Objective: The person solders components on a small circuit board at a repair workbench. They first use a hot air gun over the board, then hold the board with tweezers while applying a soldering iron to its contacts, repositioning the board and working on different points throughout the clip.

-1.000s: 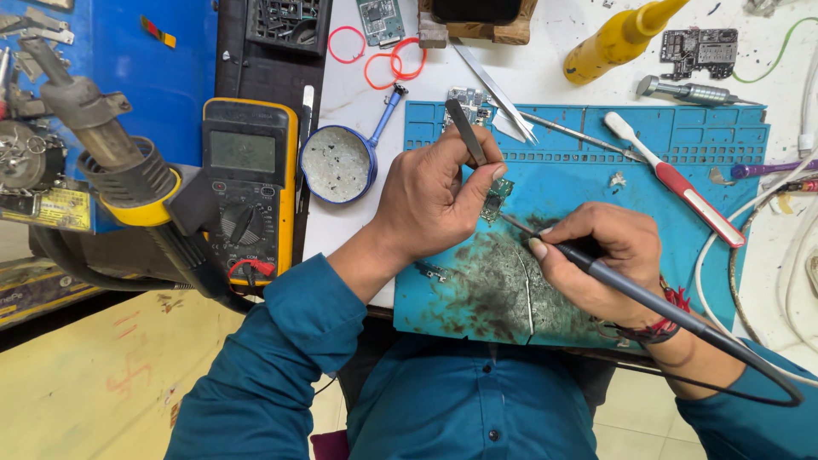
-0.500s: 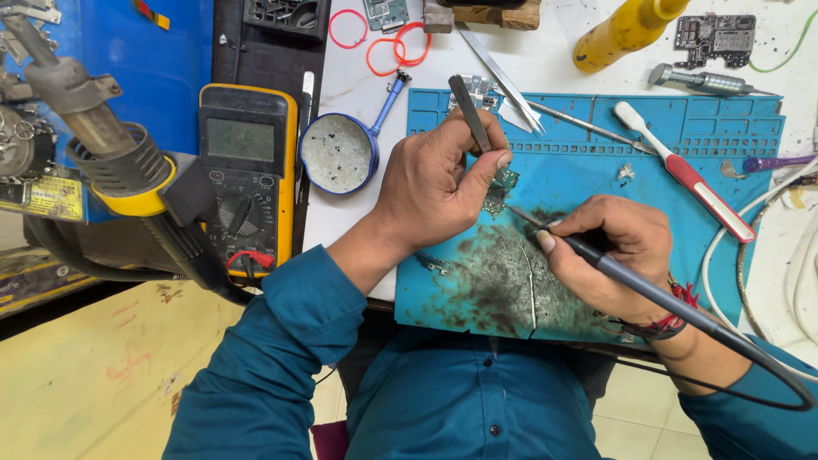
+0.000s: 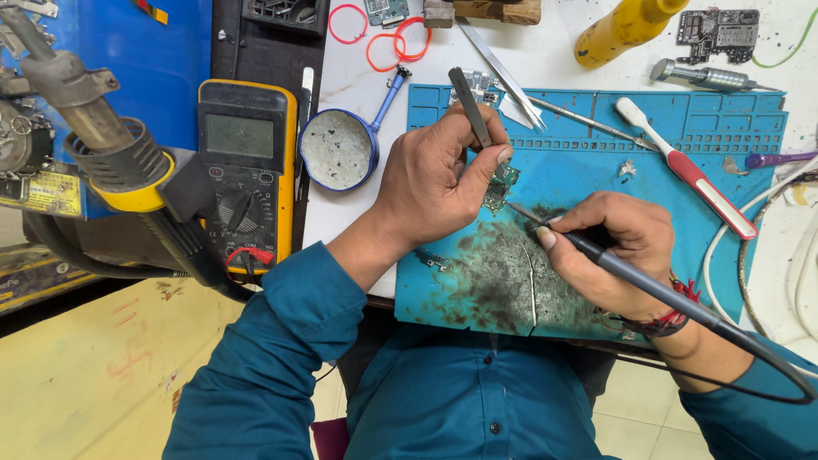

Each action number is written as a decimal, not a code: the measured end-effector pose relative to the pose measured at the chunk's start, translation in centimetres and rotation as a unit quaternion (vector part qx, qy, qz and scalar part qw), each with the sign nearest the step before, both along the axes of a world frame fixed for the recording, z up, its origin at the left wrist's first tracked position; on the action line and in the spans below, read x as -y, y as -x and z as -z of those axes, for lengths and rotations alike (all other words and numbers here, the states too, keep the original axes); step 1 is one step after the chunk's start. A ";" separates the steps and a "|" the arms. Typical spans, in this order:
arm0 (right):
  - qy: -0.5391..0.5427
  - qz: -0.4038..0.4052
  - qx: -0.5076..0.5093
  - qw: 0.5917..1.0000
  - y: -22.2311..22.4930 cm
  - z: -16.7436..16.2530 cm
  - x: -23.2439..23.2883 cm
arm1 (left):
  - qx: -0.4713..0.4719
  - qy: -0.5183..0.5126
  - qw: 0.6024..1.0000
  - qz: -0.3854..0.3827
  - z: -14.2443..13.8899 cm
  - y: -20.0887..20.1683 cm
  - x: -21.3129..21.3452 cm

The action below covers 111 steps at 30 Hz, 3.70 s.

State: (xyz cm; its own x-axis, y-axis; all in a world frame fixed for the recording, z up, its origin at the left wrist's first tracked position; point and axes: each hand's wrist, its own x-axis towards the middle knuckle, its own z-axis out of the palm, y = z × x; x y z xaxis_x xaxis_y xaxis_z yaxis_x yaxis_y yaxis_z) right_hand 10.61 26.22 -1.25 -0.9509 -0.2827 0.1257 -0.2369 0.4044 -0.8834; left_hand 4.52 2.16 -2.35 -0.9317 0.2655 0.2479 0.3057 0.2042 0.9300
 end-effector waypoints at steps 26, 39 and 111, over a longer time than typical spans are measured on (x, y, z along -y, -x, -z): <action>0.003 -0.002 -0.010 1.000 0.0 0.1 0.0 | 0.000 -0.004 1.000 0.004 0.1 0.1 -0.1; -0.001 -0.018 -0.018 1.000 0.2 -0.2 0.1 | 0.003 -0.004 1.000 0.005 0.2 0.1 0.0; 0.109 0.073 -0.007 0.991 -0.1 0.9 0.0 | -0.023 -0.051 0.976 -0.211 -1.3 -6.0 -0.4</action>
State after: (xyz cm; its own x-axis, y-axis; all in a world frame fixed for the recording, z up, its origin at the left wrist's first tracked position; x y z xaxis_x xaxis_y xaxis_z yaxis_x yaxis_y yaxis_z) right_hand 10.71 26.21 -2.16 -0.9773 -0.1075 0.1827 -0.2035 0.2351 -0.9504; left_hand 10.55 2.58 -1.10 -0.9400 -0.1679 0.2970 0.2562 0.2276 0.9395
